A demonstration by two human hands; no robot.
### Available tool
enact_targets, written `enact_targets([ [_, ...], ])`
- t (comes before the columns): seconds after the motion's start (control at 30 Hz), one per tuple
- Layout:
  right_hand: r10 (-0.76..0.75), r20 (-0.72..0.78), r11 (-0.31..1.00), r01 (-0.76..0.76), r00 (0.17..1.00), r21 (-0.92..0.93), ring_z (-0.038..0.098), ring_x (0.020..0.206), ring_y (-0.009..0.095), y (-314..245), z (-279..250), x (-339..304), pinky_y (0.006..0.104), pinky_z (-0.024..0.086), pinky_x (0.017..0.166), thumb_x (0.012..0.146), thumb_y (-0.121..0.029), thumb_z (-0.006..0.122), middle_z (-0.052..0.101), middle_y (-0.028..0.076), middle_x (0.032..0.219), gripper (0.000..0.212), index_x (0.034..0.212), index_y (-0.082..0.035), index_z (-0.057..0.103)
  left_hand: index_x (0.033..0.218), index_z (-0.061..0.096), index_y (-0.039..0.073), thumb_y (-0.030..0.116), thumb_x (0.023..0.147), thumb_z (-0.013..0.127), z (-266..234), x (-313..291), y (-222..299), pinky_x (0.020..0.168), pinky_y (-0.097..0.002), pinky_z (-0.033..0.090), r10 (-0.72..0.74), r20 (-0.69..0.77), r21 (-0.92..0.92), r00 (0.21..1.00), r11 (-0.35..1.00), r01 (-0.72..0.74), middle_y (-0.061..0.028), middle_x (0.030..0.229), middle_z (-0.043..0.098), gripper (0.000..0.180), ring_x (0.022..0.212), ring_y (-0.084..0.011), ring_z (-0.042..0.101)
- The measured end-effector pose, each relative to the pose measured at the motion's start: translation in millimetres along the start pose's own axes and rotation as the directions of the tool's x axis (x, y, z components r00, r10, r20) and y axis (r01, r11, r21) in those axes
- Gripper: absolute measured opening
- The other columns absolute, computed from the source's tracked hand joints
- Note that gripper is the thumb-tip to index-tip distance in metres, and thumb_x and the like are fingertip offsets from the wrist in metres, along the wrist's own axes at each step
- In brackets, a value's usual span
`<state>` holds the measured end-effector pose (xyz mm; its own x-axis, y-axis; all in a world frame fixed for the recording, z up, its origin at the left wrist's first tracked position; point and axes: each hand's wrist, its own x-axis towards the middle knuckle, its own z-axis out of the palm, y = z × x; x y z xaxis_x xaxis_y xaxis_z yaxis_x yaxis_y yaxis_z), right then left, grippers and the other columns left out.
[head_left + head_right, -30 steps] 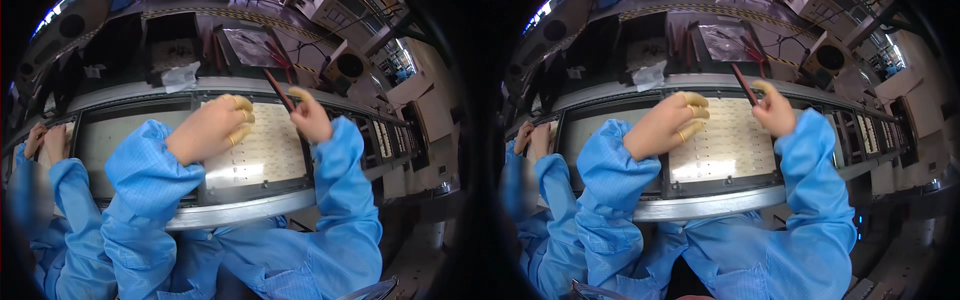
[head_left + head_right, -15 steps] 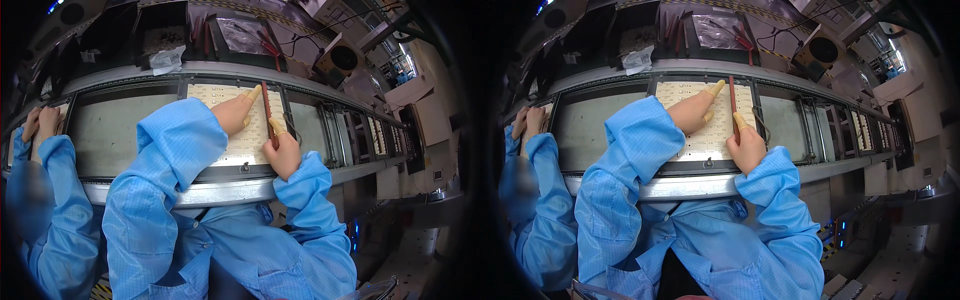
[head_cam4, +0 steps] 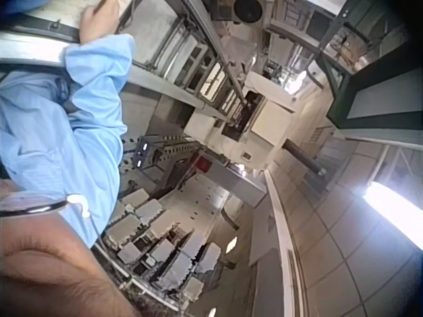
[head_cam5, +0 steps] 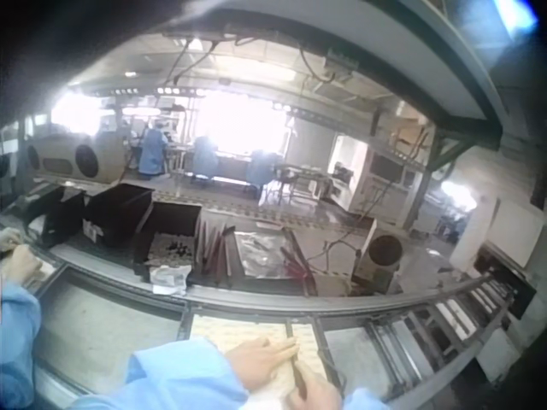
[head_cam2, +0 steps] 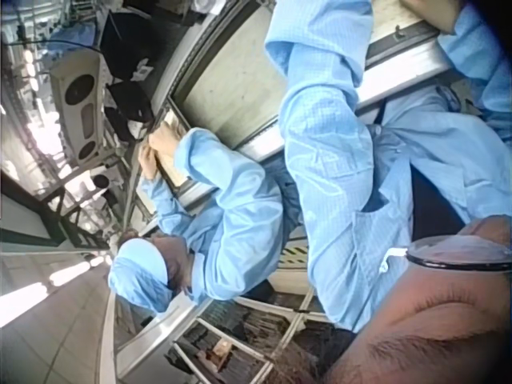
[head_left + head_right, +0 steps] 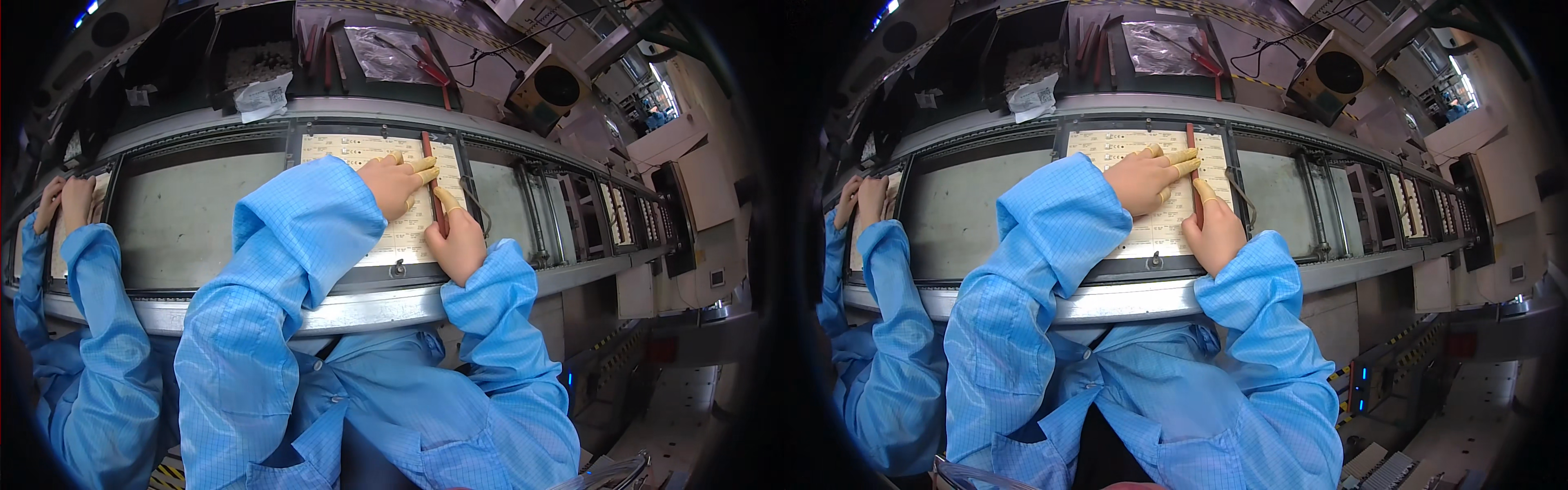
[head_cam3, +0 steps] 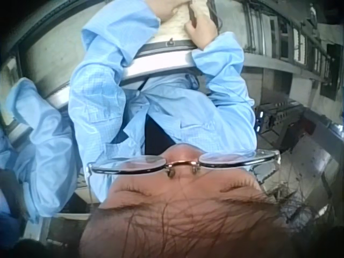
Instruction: The recorder is assembling and inspecting electronic circuit boards on a production line, placing components and marking boards with a stylus.
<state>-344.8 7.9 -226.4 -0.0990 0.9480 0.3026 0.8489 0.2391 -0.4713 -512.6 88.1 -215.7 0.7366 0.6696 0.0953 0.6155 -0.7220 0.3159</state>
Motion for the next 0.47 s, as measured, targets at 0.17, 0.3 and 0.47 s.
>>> enact_targets([
  [0.17, 0.085, 0.134, 0.995, -0.092, 0.987, 0.047, 0.056, 0.061, 0.027, -3.8, -27.1, 14.4, 0.0362, 0.045, 0.057, 0.078, -0.017, 0.063, 0.057, 0.015, 0.072, 0.048, 0.121, -0.002, 0.049, 0.137, 0.037, 0.013, 0.009, 0.08, 0.05, -5.8, 2.0, -1.1, 0.099, -0.0406, 0.036, -0.03, 0.048, -0.04, 0.998, 0.999, 0.032, -0.0072, 0.138, 0.039, 0.058, 0.114, -0.033, 0.044],
  [0.3, -0.067, -0.122, 0.956, 0.028, 0.99, -0.293, 0.056, 0.063, 0.031, 39.0, -38.1, 52.5, 0.0396, 0.045, 0.062, 0.082, -0.027, 0.062, 0.057, 0.016, 0.07, 0.032, 0.099, 0.0, 0.061, 0.136, 0.038, 0.017, 0.011, 0.082, 0.05, -7.4, 5.7, 1.8, 0.098, -0.0388, 0.038, -0.052, 0.057, -0.017, 0.997, 0.998, 0.053, -0.003, 0.141, 0.037, 0.056, 0.115, -0.0298, 0.044],
  [0.47, 0.238, 0.195, 0.848, -0.105, 0.952, -0.52, 0.06, 0.082, 0.033, 49.3, -39.2, 98.3, 0.0407, 0.046, 0.073, 0.084, -0.034, 0.059, 0.06, 0.021, 0.087, 0.035, 0.092, -0.001, 0.064, 0.138, 0.036, 0.02, 0.014, 0.084, 0.051, -21.6, 6.6, 13.0, 0.099, -0.037, 0.039, -0.118, 0.171, 0.043, 0.978, 0.993, 0.112, 0.0019, 0.145, 0.031, 0.056, 0.118, -0.027, 0.043],
])
